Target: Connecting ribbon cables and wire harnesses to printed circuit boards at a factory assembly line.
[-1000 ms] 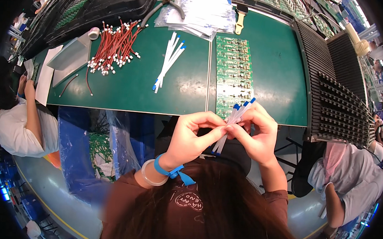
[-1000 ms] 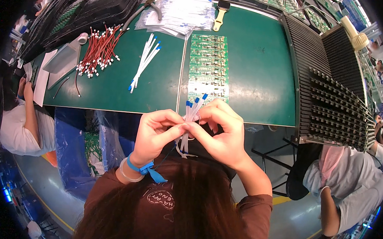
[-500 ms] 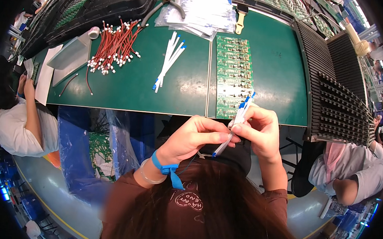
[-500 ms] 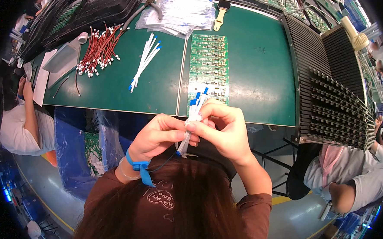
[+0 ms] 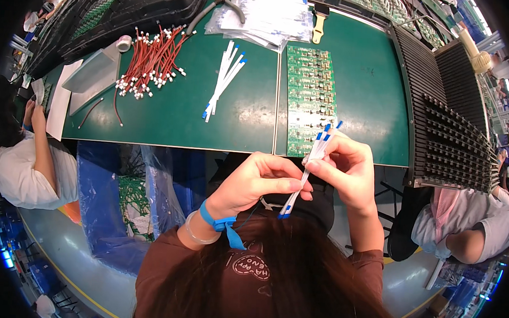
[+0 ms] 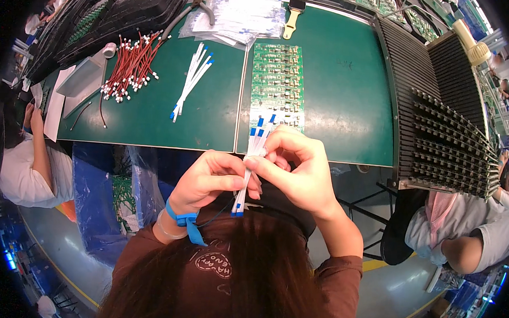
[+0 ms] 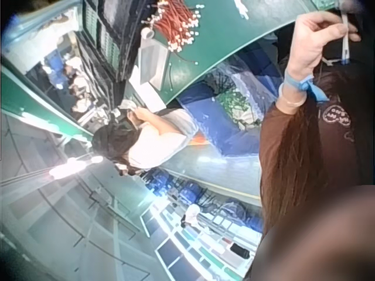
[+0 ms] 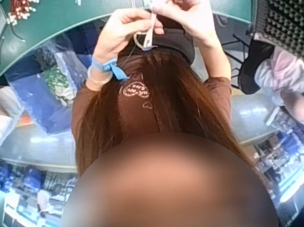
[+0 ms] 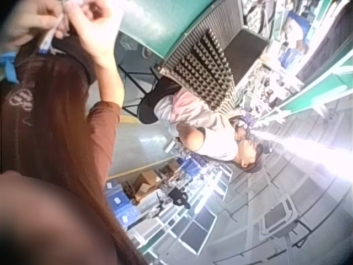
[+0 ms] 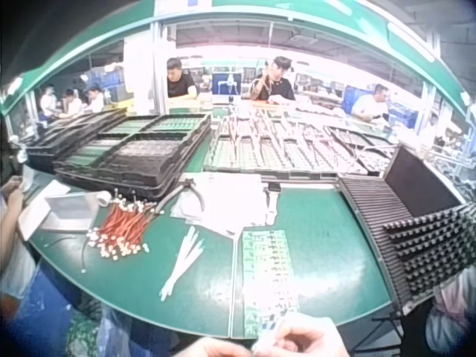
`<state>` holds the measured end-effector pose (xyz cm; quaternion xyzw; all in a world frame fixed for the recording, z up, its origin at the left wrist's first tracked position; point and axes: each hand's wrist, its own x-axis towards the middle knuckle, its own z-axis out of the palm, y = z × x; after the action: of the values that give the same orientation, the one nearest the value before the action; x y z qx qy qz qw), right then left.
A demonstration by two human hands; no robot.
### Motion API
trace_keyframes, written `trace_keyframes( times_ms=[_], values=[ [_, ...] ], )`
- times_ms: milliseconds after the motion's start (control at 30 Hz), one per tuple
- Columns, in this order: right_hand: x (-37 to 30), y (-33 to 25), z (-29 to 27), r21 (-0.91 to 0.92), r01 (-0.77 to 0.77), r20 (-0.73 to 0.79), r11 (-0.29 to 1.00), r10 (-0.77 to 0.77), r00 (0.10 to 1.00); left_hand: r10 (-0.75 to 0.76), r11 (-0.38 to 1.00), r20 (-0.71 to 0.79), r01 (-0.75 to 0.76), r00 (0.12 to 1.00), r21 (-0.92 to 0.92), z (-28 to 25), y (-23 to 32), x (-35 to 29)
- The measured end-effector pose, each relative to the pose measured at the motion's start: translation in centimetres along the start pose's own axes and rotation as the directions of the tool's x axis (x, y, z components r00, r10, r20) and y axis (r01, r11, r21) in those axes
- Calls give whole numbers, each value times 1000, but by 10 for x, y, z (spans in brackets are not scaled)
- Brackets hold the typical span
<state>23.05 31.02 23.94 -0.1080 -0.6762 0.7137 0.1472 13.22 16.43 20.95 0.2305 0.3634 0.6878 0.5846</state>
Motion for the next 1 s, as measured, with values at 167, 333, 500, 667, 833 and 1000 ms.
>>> trace_keyframes(
  times_ms=[167, 333, 500, 667, 833, 1000],
  values=[
    [0, -3, 2, -43, -17, 3, 999, 17, 1000, 64, 997, -66, -67, 996, -41, 4, 1, 0],
    [1, -4, 0, -85, -44, 30, 995, 47, 998, 95, 994, -88, -90, 992, 56, 2, -1, 1],
    [4, -4, -2, -22, -7, 16, 1000, 8, 1000, -86, 984, 84, 98, 993, -147, -5, -3, 1],
    [2, -4, 0, 40, -92, 15, 995, 92, 996, -24, 974, 39, 32, 999, -222, -5, -9, 1],
    [0, -5, -1, -202, 6, 46, 979, 4, 999, 53, 997, -27, -54, 998, -62, -2, -5, -1],
    [5, -6, -5, 42, -89, 37, 995, 88, 995, 277, 895, 103, -296, 955, 333, -4, 2, -10]
  ],
)
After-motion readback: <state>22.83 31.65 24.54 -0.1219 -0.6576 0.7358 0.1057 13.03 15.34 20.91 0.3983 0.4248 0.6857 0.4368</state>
